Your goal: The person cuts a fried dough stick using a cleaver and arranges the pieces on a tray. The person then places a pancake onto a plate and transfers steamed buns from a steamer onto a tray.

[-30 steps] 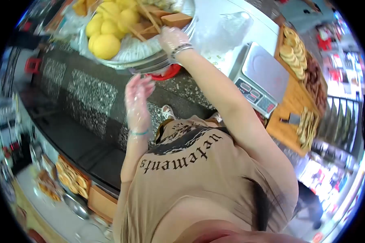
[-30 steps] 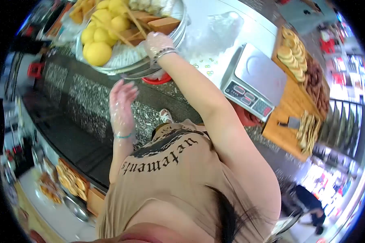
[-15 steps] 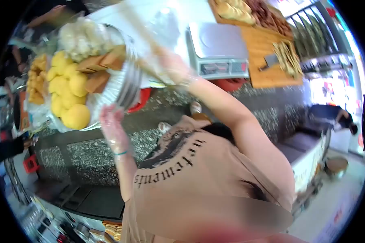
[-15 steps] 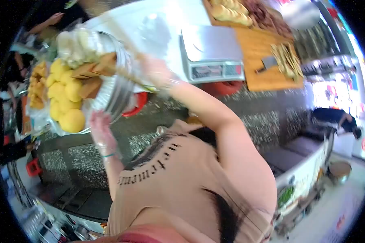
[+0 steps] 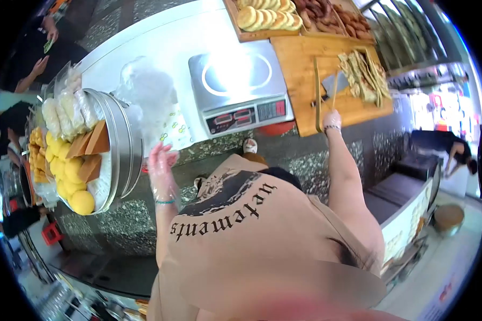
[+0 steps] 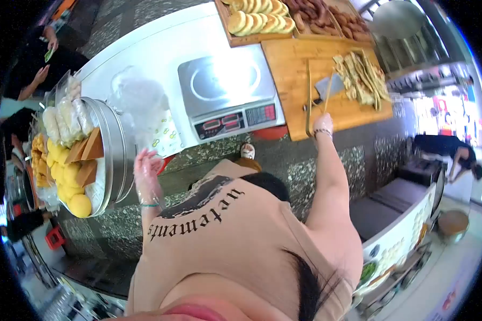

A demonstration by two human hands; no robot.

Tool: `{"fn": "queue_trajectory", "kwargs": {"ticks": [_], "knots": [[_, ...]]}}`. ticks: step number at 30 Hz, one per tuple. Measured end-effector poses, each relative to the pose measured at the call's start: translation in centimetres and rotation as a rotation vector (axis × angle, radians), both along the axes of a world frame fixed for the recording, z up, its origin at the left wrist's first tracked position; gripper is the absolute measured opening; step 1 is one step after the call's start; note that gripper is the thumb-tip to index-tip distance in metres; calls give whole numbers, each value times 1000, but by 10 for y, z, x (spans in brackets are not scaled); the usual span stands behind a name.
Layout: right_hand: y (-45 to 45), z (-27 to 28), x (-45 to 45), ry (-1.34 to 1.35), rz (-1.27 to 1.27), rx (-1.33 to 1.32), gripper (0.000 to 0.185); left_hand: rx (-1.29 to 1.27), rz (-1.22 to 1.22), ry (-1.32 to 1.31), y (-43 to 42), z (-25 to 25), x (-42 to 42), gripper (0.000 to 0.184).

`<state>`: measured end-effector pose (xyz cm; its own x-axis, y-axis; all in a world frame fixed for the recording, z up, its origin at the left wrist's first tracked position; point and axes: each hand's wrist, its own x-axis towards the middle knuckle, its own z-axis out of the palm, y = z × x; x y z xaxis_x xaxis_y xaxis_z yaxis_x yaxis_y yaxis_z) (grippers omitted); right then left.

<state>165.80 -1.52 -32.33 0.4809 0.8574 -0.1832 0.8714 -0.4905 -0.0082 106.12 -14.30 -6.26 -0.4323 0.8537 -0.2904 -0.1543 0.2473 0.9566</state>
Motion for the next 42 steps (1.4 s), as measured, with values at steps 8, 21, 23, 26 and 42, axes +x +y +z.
{"fn": "queue_trajectory", "kwargs": {"ticks": [8,21,23,26,42], "knots": [[74,124,26,37,-300,-107,34,18,-269,0,51,-4,78,35],[-71,111,-86,353,-63,258,55,561,45,1011,167,17,-38,34],[-97,107,-89,402,-170,171,57,358,-179,764,148,-10,5,34],[-119,96,-42,343,-25,217,57,238,-415,565,116,-73,70,39],[-70,195,278,709,-38,738,54,92,-970,191,151,-123,479,21]]}}
